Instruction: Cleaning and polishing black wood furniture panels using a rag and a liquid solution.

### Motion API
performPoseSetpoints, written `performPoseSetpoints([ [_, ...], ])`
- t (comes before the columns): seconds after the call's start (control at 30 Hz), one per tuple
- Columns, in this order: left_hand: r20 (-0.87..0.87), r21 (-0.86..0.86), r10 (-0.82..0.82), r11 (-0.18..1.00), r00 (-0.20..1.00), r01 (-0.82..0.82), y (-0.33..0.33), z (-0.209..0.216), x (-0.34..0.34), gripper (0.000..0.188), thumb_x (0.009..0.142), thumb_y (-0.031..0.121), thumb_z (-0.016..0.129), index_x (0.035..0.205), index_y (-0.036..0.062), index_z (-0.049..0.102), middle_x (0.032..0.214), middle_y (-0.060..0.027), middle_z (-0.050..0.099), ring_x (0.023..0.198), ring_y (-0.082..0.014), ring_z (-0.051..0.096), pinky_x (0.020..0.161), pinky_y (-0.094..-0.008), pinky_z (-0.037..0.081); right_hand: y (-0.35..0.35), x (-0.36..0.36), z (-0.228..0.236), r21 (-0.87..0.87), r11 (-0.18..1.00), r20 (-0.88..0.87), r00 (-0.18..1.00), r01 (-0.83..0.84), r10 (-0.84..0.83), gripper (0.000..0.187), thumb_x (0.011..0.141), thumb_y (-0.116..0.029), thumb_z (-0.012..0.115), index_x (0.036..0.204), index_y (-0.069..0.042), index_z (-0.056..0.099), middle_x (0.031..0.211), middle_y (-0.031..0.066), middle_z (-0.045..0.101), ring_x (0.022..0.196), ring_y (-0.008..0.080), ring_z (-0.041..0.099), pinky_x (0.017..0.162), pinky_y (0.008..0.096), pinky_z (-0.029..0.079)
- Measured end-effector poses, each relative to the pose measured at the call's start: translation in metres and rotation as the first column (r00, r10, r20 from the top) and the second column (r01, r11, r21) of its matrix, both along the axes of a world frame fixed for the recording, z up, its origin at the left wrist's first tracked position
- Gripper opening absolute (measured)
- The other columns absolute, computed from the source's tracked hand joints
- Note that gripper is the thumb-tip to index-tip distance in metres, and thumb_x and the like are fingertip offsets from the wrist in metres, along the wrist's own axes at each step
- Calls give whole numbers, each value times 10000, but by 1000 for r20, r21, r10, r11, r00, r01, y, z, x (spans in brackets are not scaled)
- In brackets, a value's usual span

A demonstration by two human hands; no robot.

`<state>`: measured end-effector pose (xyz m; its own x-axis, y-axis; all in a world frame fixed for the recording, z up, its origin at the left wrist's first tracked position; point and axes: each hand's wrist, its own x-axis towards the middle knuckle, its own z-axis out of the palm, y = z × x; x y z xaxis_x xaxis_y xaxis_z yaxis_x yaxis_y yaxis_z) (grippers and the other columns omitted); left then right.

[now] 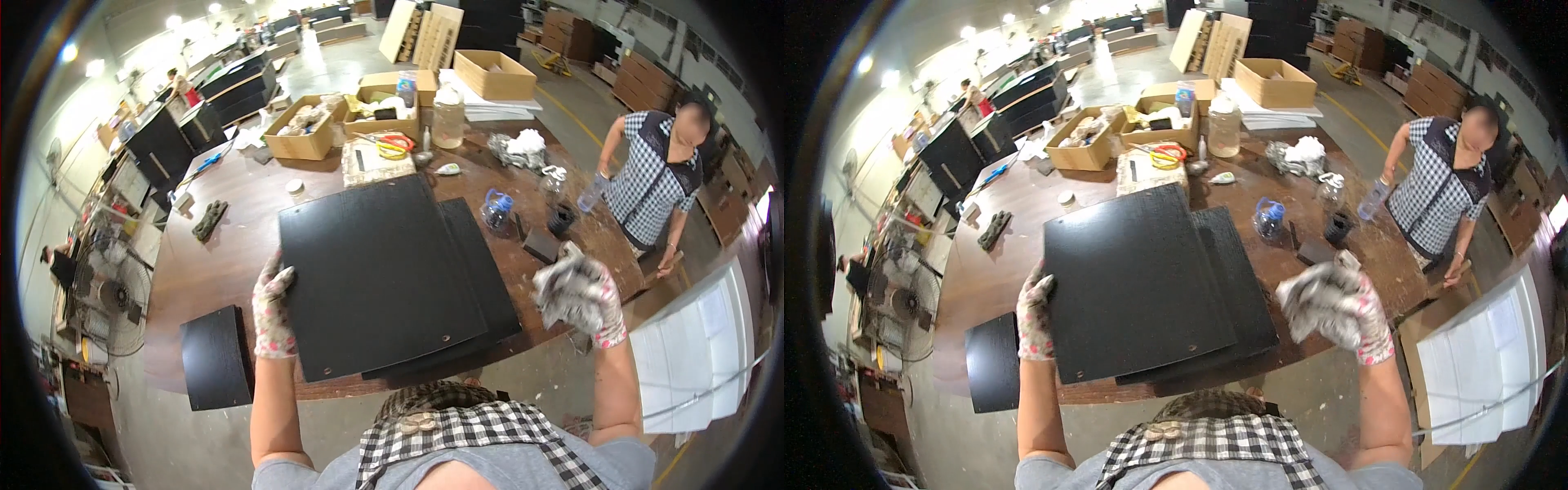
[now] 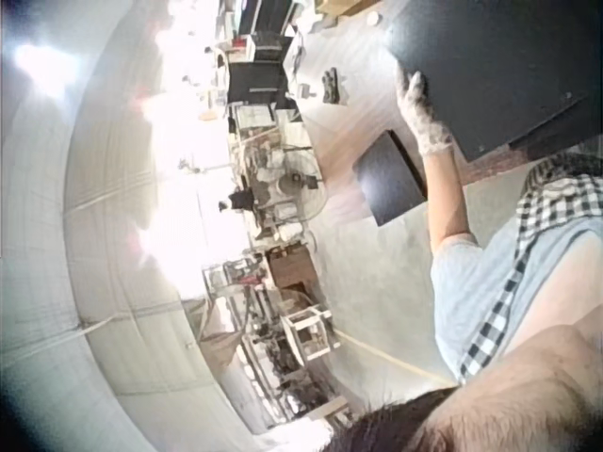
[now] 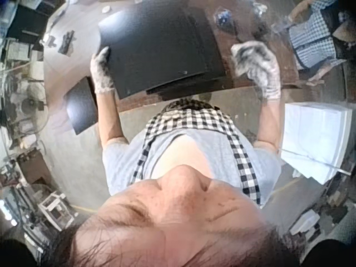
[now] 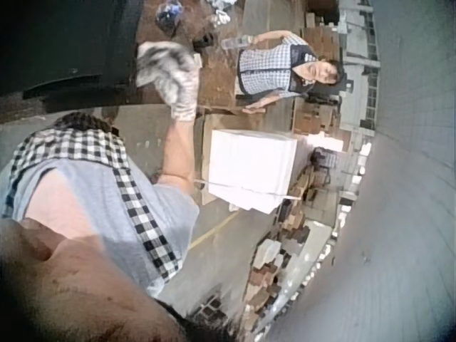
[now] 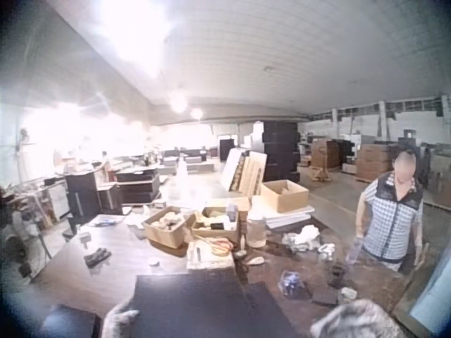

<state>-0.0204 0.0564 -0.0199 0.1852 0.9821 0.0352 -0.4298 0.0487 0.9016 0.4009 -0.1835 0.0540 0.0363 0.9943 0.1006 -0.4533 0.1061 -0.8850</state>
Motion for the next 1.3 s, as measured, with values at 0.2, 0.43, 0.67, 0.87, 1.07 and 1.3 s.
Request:
performPoseSetpoints([
  [0.2, -254, -107, -67, 993, 965, 41, 5, -3, 70, 535, 947, -54, 570, 1476, -10, 503, 1359, -113, 621, 1162, -188, 618, 978, -302, 526, -18, 19, -42, 31, 844, 121, 836, 536, -535, 381, 955, -38, 619, 1322, 63, 622, 1214, 150, 717, 1064, 211, 717, 924, 321, 580],
  [0.43, -578, 812, 560, 471, 593, 346, 26, 26, 108, 527, 915, 0, 632, 1433, 60, 553, 1507, -180, 508, 1463, -400, 391, 1214, -481, 310, 22, -28, -18, 286, 852, 636, 578, 438, -511, 457, 869, -47, 653, 1324, -25, 618, 1305, 159, 663, 1186, 285, 653, 1072, 390, 498],
  [0.67, -780, 496, 623, 562, 56, 662, 39, -8, 160, 578, 1011, 448, 520, 1495, 132, 503, 1532, -188, 475, 1435, -406, 402, 1161, -655, 241, 70, -93, -19, 427, 873, 898, 218, -235, -381, 571, 715, 0, 653, 1264, -147, 696, 1317, 80, 684, 1239, 286, 625, 1101, 440, 475],
  [0.87, -819, 477, 567, 587, 88, 654, 39, -4, 154, 527, 1021, 388, 520, 1468, 107, 518, 1515, -193, 487, 1408, -421, 427, 1173, -657, 228, 82, -106, -43, 181, 964, 965, -152, -196, -212, 574, 714, -157, 685, 1280, -73, 648, 1211, 94, 682, 1171, 328, 621, 990, 475, 513],
  [1.07, -818, 509, 556, 579, 148, 637, 50, -6, 163, 509, 1014, 342, 542, 1461, 100, 520, 1492, -181, 508, 1389, -418, 443, 1189, -604, 249, 81, -98, -58, 317, 883, 948, 103, -345, -300, 643, 714, -107, 700, 1351, -94, 614, 1448, 177, 558, 1390, 366, 494, 1157, 489, 390],
  [1.3, -788, 529, 595, 525, 156, 667, 47, -1, 157, 503, 990, 307, 578, 1440, 88, 532, 1471, -181, 524, 1369, -410, 463, 1180, -574, 290, 177, 3, -79, 435, 865, 898, 198, -252, -393, 635, 788, 42, 570, 1388, -156, 638, 1410, 89, 621, 1314, 317, 557, 1132, 442, 425],
])
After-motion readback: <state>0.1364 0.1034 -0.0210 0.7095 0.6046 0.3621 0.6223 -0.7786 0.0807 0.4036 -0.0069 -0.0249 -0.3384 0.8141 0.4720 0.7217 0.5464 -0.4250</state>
